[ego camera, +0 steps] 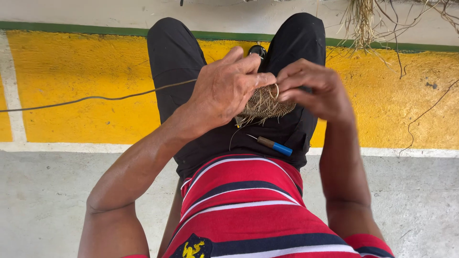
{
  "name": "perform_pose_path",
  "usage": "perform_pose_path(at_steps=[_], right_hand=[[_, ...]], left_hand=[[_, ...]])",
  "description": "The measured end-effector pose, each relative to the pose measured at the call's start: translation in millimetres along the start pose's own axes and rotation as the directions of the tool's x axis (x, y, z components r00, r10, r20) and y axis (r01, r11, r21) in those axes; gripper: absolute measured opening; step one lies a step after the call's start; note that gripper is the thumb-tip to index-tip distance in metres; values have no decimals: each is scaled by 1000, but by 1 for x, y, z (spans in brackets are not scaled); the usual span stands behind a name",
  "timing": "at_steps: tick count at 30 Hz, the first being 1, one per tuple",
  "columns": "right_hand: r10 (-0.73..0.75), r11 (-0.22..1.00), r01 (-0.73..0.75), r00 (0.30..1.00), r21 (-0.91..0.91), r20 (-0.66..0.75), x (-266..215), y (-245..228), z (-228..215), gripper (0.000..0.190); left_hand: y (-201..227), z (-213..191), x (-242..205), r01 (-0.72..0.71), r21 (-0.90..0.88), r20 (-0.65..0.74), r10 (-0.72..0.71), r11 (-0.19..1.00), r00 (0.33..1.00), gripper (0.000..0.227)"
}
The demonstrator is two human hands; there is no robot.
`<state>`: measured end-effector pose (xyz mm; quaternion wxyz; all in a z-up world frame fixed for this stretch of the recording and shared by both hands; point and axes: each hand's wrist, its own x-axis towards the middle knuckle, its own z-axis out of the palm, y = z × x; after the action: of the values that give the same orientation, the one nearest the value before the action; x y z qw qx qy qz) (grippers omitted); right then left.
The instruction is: The recorder is weaving a small decorative item or base using thin plant fibers.
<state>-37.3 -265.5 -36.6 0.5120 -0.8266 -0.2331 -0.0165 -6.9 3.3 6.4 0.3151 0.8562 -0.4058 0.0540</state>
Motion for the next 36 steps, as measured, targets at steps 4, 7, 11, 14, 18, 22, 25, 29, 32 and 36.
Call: perform_pose_path(at_steps=[4, 7, 11, 14, 18, 22, 25, 29, 32, 36], right_hand=[[19, 980, -60, 977, 189, 214, 36, -1, -9, 12], [-1, 969, -97, 918, 228, 396, 49, 7, -9, 16], [-60, 867, -185, 883, 463, 466, 53, 40, -17, 22], [39, 730, -262, 938, 631, 345, 54, 65, -31, 27], [-8, 964, -36, 987, 263, 163, 55, 21, -12, 20], [24, 954, -97, 968, 285, 250, 39, 6, 16, 17], [-26, 989, 8, 992, 147, 123, 46, 5, 16, 19], [-299, 895, 315, 949, -317, 101, 62, -1, 9, 28], [-444, 733, 454, 883, -506, 150, 72, -5, 6, 27], [-295, 857, 282, 955, -431, 38, 52, -6, 14, 25]], left_hand=[[9, 0, -6, -4, 7, 23, 4, 1000, 1000, 27], [10, 1, -11, -8, -3, -18, 8, 1000, 1000, 34], [10, 3, -16, 3, 15, -22, -3, 1000, 1000, 33], [13, 0, -14, 11, -50, -21, -13, 999, 1000, 29], [15, -5, -9, 33, -42, -96, -37, 999, 995, 20], [12, 3, -10, 61, -14, -78, -62, 998, 995, 15], [7, -2, -4, 1, 30, -86, 2, 1000, 996, 12], [6, -3, -5, 29, -41, -37, -30, 999, 999, 15], [-1, -2, -3, 12, -59, -36, -14, 998, 999, 16], [-3, 1, -3, 52, -62, -11, -53, 997, 999, 12]])
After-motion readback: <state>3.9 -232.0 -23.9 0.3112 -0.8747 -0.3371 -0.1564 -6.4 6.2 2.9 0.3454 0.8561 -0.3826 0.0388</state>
